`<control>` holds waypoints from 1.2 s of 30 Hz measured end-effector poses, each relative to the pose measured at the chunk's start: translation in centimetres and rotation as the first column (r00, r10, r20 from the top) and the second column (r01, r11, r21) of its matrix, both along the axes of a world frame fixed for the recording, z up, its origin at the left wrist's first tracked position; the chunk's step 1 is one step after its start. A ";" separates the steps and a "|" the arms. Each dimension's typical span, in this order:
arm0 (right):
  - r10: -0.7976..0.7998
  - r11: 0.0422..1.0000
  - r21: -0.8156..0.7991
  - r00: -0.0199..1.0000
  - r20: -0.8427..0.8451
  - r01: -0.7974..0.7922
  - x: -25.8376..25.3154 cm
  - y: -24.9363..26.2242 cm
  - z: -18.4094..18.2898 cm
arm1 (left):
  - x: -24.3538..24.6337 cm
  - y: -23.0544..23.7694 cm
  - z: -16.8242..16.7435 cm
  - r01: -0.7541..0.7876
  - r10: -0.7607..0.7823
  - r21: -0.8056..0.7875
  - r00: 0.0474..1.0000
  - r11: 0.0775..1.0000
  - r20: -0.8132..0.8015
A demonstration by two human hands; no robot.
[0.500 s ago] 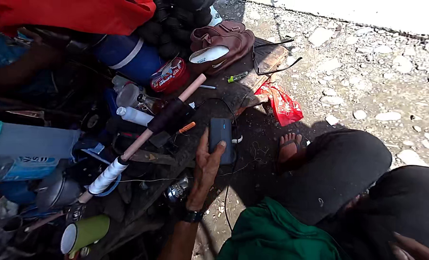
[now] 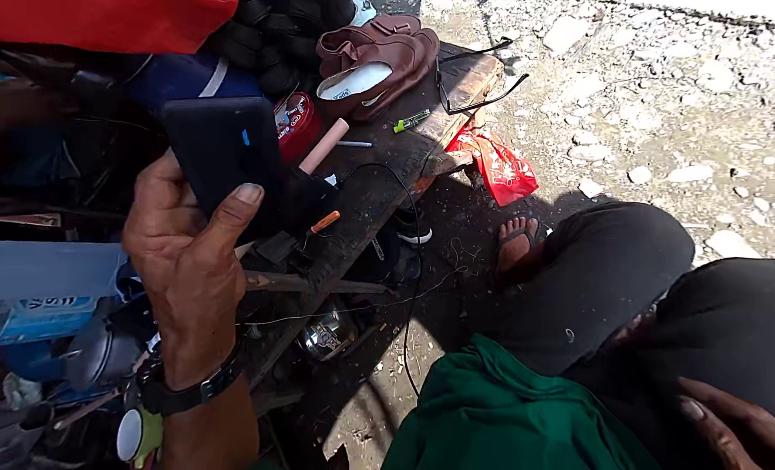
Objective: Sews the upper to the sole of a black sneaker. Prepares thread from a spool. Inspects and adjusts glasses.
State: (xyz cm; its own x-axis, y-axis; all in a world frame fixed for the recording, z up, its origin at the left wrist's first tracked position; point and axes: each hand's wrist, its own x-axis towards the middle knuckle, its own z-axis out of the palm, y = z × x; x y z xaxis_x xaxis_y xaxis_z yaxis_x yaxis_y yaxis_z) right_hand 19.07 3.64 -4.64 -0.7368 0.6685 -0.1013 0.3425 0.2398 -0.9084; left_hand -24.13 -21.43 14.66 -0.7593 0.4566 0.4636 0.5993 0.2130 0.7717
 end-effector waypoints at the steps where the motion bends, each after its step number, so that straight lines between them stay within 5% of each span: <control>1: -0.007 1.000 0.007 1.000 0.001 0.006 0.1 -0.1 0.0 | -0.9 -0.2 0.5 -0.011 0.011 -0.001 1.000 1.000 -0.028; 9: -0.028 1.000 0.013 1.000 -0.004 0.028 0.4 -0.1 -0.3 | -13.3 3.2 2.2 0.070 -0.102 -0.379 0.993 0.923 -0.066; 14: -0.029 0.999 0.035 1.000 -0.001 0.029 0.6 -0.3 -0.3 | -19.2 5.3 -0.2 0.114 -0.061 -0.645 0.993 0.755 0.104; 18: -0.039 0.999 0.038 0.999 0.004 0.039 0.5 -0.5 -0.3 | -20.7 6.5 -2.3 0.214 -0.024 -0.815 0.971 0.538 0.239; 23: -0.041 0.998 0.037 0.999 0.017 0.040 0.5 -0.6 -0.3 | -22.5 6.9 -4.2 0.164 -0.002 -0.925 0.985 0.343 0.174; 36: -0.022 0.999 0.024 0.999 0.026 0.021 -0.4 -0.2 0.1 | -27.4 5.6 -7.5 -0.013 0.110 -0.983 0.994 0.185 0.008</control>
